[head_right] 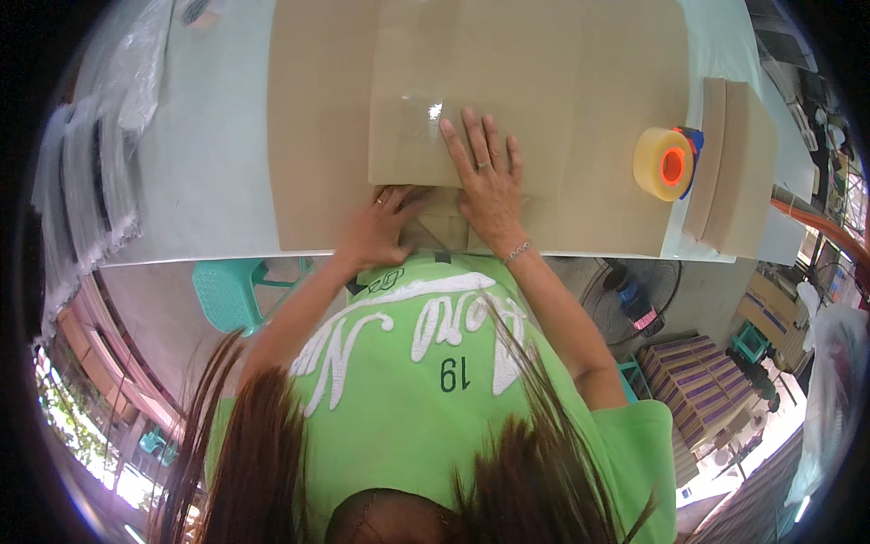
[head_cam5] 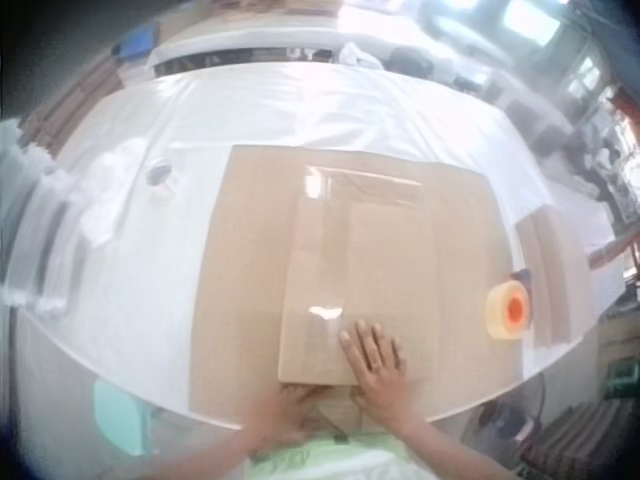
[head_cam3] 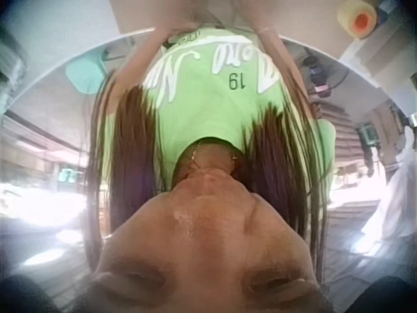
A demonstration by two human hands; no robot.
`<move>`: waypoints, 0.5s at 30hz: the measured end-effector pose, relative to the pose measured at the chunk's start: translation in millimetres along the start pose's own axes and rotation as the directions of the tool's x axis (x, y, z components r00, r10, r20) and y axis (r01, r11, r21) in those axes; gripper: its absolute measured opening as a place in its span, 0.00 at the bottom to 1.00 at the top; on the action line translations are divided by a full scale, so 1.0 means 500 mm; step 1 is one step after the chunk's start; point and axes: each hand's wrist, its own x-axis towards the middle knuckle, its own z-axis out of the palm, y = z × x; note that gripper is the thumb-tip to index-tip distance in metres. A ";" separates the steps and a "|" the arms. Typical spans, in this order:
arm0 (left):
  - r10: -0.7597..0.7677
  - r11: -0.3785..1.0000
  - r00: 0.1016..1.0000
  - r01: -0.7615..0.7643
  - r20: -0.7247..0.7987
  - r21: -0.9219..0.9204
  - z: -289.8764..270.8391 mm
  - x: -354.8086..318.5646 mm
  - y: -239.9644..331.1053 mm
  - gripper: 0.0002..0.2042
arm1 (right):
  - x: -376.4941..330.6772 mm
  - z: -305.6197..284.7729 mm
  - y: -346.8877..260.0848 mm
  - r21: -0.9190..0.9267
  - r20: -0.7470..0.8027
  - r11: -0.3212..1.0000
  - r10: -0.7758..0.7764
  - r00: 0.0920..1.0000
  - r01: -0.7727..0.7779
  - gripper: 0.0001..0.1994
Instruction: The person wraps a cardboard box in a sheet of brown paper by hand, seals the edges using a tape dispenser, and then picks up a plastic-wrapped item from a stack to begin wrapping it in another sheet of paper.
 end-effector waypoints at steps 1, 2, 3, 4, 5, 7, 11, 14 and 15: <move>-0.033 0.999 0.998 0.033 -0.060 0.001 0.026 0.002 0.018 0.37 | 0.000 0.002 0.001 -0.003 -0.015 1.000 -0.005 1.000 0.005 0.50; -0.066 0.998 0.991 0.066 -0.121 0.001 0.045 0.003 0.030 0.38 | 0.001 0.004 0.000 -0.006 -0.032 1.000 -0.010 0.999 0.010 0.50; -0.115 0.993 0.984 0.115 -0.135 -0.003 0.060 0.002 0.035 0.37 | 0.001 0.006 -0.001 -0.020 -0.026 1.000 -0.010 1.000 0.009 0.50; -0.158 0.987 0.976 0.159 -0.150 -0.010 0.070 0.005 0.042 0.35 | 0.001 0.005 0.000 -0.040 -0.022 0.999 -0.007 1.000 0.006 0.49; -0.201 0.979 0.966 0.201 -0.165 -0.017 0.076 0.007 0.044 0.34 | 0.001 0.004 0.000 -0.059 -0.018 0.998 -0.004 1.000 0.003 0.49; -0.101 0.991 0.960 0.120 -0.262 0.057 0.082 0.012 0.041 0.27 | 0.001 -0.003 -0.002 -0.011 -0.026 1.000 0.011 1.000 -0.011 0.48; 0.286 0.923 0.883 -0.150 -0.371 0.355 0.080 0.038 0.013 0.11 | 0.000 0.008 0.007 -0.093 -0.041 0.996 -0.005 0.999 0.002 0.47; 0.507 0.770 0.839 -0.338 -0.197 0.542 0.023 0.065 0.001 0.04 | 0.003 0.000 0.022 -0.014 -0.021 0.999 -0.052 0.998 0.052 0.45; 0.557 0.736 0.819 -0.411 -0.137 0.537 0.006 0.078 -0.004 0.04 | 0.006 -0.001 0.030 -0.053 -0.014 0.996 -0.078 0.997 0.077 0.45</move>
